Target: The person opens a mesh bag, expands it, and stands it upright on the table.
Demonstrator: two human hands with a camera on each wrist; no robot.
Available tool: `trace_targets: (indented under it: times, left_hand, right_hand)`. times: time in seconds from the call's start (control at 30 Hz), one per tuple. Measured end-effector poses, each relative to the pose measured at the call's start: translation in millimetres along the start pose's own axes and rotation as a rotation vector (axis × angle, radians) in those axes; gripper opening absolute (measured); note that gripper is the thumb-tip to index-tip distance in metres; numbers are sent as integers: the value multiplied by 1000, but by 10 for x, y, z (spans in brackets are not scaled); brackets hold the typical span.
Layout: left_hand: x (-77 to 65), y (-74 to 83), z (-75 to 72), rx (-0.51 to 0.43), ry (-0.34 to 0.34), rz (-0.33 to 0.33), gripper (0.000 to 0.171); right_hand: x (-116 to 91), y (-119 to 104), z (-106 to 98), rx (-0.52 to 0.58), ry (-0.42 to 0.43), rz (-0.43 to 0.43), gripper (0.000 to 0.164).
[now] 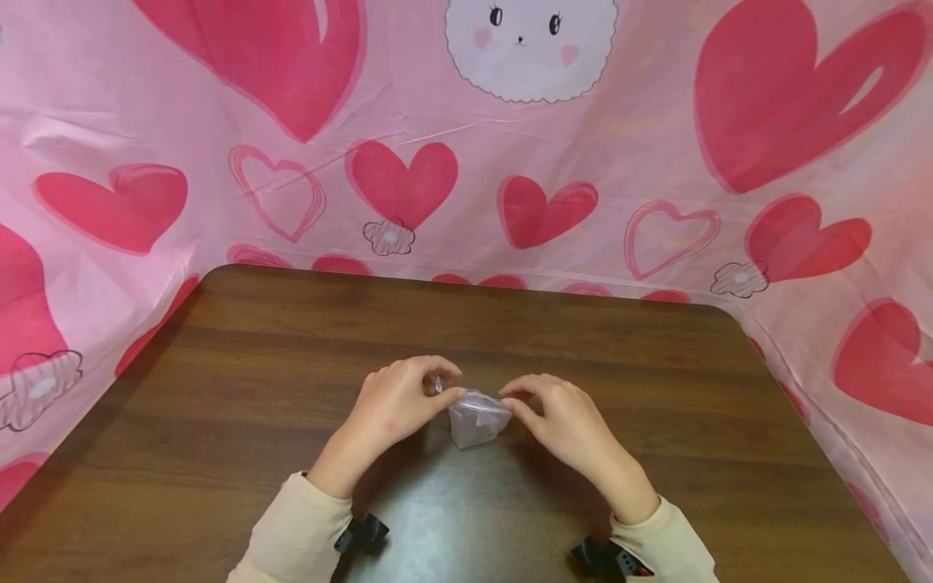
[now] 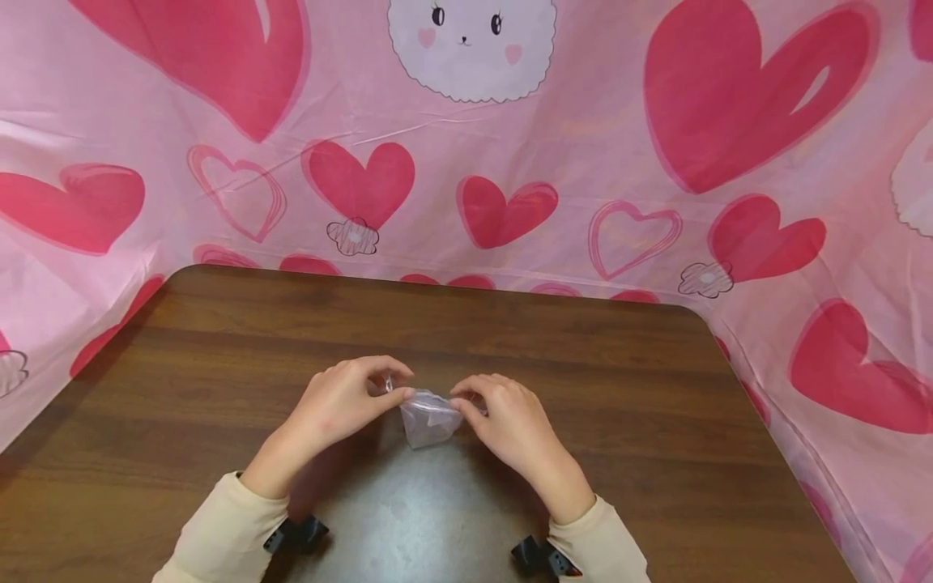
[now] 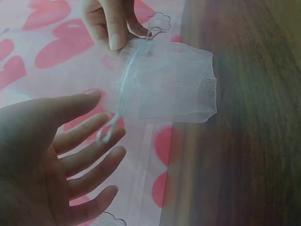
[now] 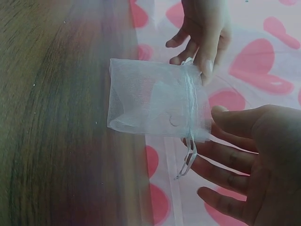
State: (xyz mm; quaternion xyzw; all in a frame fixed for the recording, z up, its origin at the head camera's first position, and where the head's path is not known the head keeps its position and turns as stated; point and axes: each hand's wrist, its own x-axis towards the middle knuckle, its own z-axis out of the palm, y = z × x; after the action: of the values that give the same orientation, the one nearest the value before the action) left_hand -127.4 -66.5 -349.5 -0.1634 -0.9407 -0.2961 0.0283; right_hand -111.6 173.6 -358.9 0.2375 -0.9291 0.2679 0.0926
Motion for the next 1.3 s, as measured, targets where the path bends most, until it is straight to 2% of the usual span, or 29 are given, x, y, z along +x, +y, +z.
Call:
trace_targets:
  times: [0.3, 0.77, 1.03, 1.3]
  left_hand:
    - [3, -2, 18, -2, 20, -27, 25]
    - [73, 40, 43, 17, 12, 43, 12]
    - [154, 12, 9, 84, -14, 53, 13]
    - [221, 24, -70, 152, -101, 75, 15]
  right_hand:
    - [11, 6, 9, 12, 17, 4, 13]
    - [104, -51, -2, -3, -22, 5, 12]
    - [196, -52, -31, -12, -69, -30, 11]
    - [269, -62, -64, -41, -129, -60, 9]
